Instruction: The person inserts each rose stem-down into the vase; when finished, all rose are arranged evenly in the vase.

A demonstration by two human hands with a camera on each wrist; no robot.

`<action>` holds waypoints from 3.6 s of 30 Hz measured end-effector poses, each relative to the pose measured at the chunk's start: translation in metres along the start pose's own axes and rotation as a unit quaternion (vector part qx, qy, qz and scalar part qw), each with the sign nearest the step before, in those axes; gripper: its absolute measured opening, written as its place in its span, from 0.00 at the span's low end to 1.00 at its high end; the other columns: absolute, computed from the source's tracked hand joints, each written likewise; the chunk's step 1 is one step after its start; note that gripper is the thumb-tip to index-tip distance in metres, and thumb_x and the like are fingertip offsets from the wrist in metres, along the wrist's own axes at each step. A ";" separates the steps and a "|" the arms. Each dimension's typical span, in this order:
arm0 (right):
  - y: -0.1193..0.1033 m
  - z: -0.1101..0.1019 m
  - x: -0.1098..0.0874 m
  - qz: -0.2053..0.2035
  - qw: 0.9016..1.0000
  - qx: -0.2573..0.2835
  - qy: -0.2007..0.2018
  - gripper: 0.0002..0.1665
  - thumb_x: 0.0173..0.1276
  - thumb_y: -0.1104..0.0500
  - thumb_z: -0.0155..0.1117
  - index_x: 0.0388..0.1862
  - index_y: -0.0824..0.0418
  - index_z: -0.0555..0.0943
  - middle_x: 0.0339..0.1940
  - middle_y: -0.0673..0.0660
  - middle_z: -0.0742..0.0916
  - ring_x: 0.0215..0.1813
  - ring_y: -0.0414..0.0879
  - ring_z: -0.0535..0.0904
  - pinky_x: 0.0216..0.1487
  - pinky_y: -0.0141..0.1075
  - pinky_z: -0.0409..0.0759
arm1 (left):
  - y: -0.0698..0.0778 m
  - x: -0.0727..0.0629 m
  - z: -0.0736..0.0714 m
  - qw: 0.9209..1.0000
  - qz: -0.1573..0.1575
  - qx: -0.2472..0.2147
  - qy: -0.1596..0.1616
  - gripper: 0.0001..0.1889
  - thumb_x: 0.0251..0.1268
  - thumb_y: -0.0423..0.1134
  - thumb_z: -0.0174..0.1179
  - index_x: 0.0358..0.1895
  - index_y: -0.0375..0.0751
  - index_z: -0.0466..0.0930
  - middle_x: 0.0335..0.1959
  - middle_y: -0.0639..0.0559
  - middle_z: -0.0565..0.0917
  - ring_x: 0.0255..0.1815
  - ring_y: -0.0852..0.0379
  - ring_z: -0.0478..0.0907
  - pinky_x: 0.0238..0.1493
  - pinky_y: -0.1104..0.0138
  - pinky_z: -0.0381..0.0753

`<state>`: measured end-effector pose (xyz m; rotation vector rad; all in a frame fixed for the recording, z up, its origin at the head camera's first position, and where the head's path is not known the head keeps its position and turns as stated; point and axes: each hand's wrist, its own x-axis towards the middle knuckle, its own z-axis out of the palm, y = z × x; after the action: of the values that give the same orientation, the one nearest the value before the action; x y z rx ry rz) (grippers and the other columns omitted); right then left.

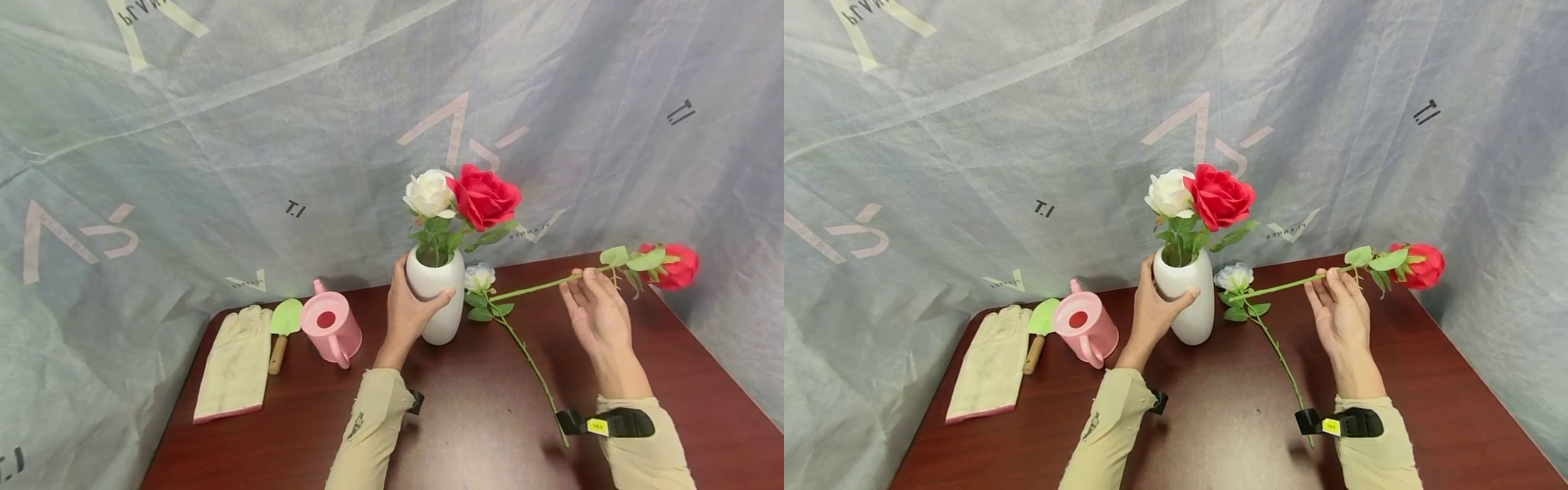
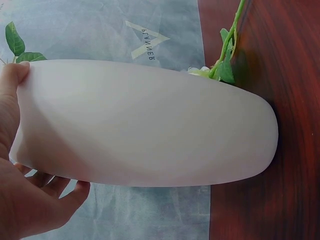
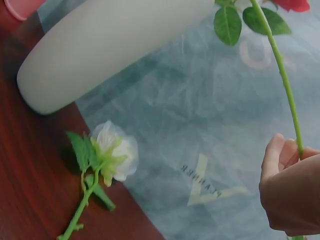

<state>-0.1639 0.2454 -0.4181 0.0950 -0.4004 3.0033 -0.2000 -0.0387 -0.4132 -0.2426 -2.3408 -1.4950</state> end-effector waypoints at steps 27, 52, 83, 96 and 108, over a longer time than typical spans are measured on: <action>0.036 0.070 0.023 -0.115 0.988 -0.059 0.086 0.05 0.62 0.74 0.59 0.33 0.69 0.72 0.31 0.63 0.81 0.33 0.52 0.77 0.41 0.40 0.78 | -0.003 0.009 0.001 1.000 -0.007 0.007 -0.012 0.48 0.42 0.53 0.72 0.69 0.52 0.55 0.57 0.57 0.69 0.51 0.59 0.70 0.48 0.59 0.73; 0.072 0.097 0.031 -0.298 0.917 -0.245 0.098 0.10 0.54 0.72 0.68 0.34 0.69 0.76 0.26 0.64 0.82 0.29 0.51 0.79 0.38 0.40 0.80 | -0.001 0.006 0.001 1.000 -0.007 0.004 -0.002 0.48 0.40 0.51 0.73 0.68 0.50 0.58 0.57 0.55 0.71 0.52 0.59 0.71 0.49 0.62 0.71; 0.106 0.095 0.029 -0.272 0.810 -0.520 0.004 0.06 0.57 0.64 0.67 0.26 0.59 0.78 0.23 0.49 0.82 0.28 0.42 0.77 0.34 0.32 0.72 | -0.004 0.006 0.001 1.000 -0.001 0.013 -0.001 0.49 0.41 0.53 0.72 0.69 0.48 0.56 0.58 0.53 0.71 0.51 0.58 0.71 0.48 0.61 0.72; 0.107 0.096 0.031 -0.203 0.752 -0.627 -0.014 0.11 0.57 0.57 0.70 0.26 0.63 0.78 0.23 0.51 0.75 0.34 0.45 0.74 0.32 0.34 0.68 | -0.005 0.008 0.006 1.000 0.006 0.016 0.000 0.48 0.41 0.53 0.72 0.68 0.48 0.56 0.57 0.53 0.71 0.51 0.58 0.71 0.48 0.62 0.72; 0.115 0.121 0.012 -0.179 0.744 -0.642 -0.043 0.09 0.58 0.67 0.65 0.30 0.75 0.77 0.18 0.51 0.69 0.28 0.43 0.67 0.24 0.30 0.63 | -0.007 0.007 0.006 1.000 0.004 0.015 -0.001 0.48 0.42 0.52 0.72 0.68 0.49 0.56 0.57 0.53 0.71 0.51 0.59 0.72 0.47 0.63 0.72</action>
<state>-0.1840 0.1040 -0.3306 0.1472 -2.0059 1.7590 -0.2102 -0.0369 -0.4182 -0.2459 -2.3590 -1.4545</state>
